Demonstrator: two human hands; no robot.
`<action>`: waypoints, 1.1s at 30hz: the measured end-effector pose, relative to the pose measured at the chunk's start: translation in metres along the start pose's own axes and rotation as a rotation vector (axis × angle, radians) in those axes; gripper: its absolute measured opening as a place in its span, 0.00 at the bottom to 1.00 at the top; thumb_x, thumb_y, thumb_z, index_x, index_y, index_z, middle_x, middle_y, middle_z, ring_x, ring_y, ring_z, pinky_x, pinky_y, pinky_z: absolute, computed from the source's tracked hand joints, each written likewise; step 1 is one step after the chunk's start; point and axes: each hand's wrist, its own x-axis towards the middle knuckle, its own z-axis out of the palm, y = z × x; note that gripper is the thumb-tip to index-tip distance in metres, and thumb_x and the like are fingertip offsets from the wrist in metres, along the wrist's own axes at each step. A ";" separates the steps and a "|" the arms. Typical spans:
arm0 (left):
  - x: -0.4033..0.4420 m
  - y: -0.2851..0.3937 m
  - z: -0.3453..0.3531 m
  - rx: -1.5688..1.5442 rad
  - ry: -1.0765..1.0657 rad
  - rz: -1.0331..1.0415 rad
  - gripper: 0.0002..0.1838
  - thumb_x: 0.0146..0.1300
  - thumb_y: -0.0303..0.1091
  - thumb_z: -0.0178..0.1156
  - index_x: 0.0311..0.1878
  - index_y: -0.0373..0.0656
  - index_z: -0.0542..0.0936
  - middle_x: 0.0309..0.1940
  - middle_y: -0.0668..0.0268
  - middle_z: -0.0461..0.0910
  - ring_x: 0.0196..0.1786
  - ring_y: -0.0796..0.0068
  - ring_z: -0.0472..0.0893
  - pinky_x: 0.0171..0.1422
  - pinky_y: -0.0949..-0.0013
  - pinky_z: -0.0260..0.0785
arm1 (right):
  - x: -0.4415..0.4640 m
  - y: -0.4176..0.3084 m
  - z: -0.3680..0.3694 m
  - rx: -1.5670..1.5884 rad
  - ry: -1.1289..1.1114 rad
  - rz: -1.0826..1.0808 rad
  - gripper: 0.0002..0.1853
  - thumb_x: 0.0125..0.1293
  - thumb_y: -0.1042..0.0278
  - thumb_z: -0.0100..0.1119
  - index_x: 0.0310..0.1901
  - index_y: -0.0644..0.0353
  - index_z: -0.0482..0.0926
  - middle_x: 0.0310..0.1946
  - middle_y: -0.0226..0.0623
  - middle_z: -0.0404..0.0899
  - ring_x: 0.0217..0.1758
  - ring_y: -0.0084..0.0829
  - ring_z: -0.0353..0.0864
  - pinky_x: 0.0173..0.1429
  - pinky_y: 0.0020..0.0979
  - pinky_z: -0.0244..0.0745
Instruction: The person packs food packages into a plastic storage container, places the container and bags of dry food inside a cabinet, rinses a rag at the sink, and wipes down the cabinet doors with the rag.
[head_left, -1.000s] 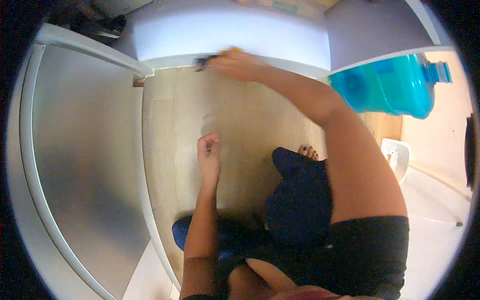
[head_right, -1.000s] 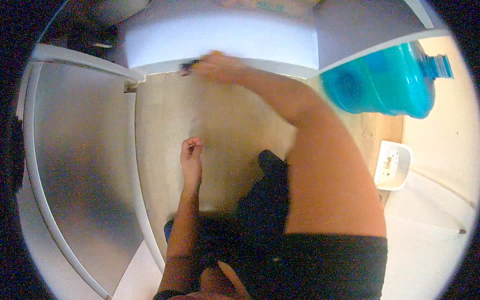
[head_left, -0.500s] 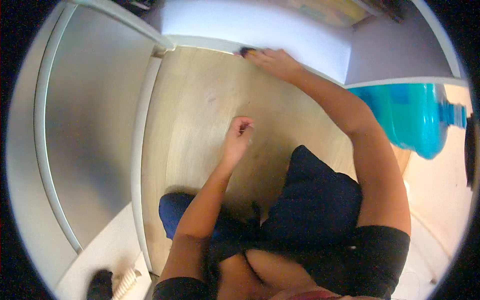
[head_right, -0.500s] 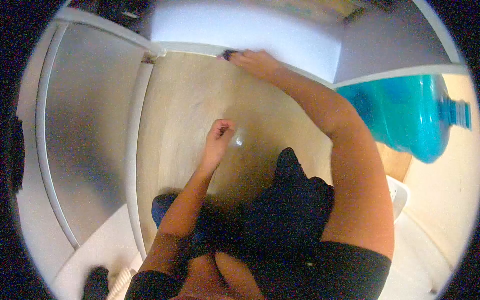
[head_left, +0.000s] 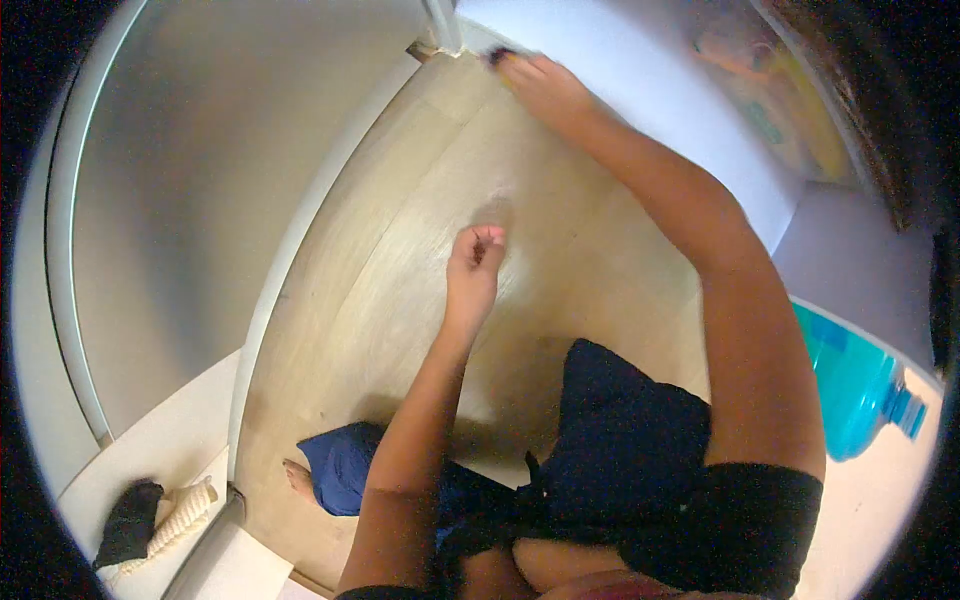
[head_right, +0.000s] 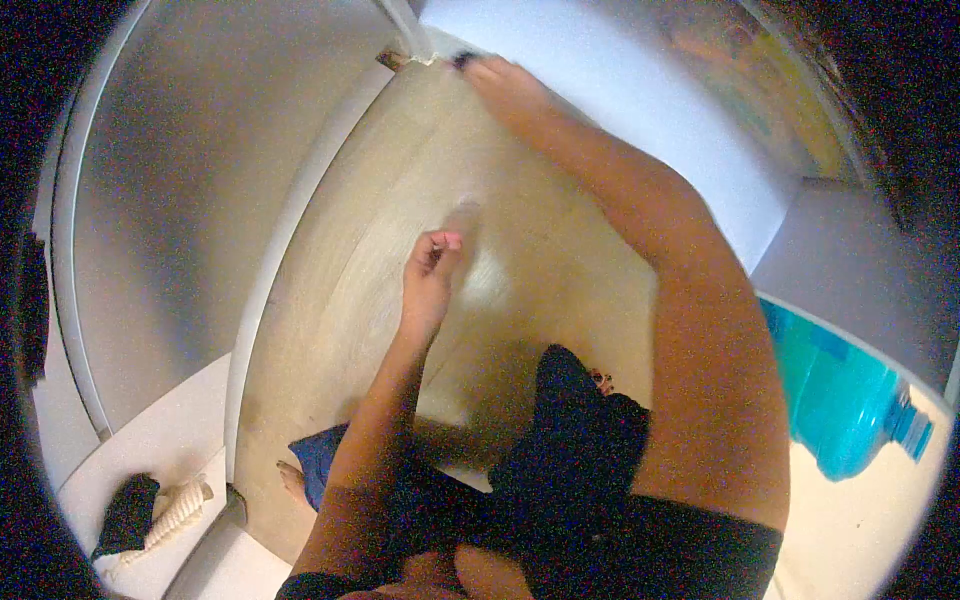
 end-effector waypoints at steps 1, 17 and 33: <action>-0.005 -0.006 -0.001 -0.009 -0.015 -0.045 0.06 0.63 0.31 0.55 0.41 0.41 0.75 0.31 0.73 0.73 0.33 0.84 0.68 0.39 0.78 0.62 | 0.031 -0.001 0.009 -0.056 0.124 -0.061 0.15 0.57 0.69 0.49 0.47 0.59 0.74 0.49 0.31 0.71 0.55 0.28 0.67 0.53 0.27 0.70; -0.039 0.025 -0.056 0.226 -0.018 -0.090 0.08 0.61 0.31 0.54 0.42 0.40 0.75 0.35 0.69 0.76 0.40 0.77 0.74 0.49 0.73 0.65 | -0.364 0.004 -0.154 0.051 -0.875 0.476 0.19 0.61 0.57 0.52 0.52 0.51 0.72 0.54 0.35 0.71 0.53 0.42 0.71 0.55 0.41 0.69; -0.045 0.070 -0.114 0.911 -0.616 0.291 0.16 0.59 0.41 0.57 0.44 0.38 0.76 0.40 0.55 0.77 0.44 0.61 0.77 0.51 0.63 0.68 | -0.078 -0.098 -0.196 1.699 -0.780 0.622 0.12 0.62 0.75 0.47 0.46 0.61 0.75 0.37 0.37 0.77 0.36 0.33 0.79 0.34 0.33 0.76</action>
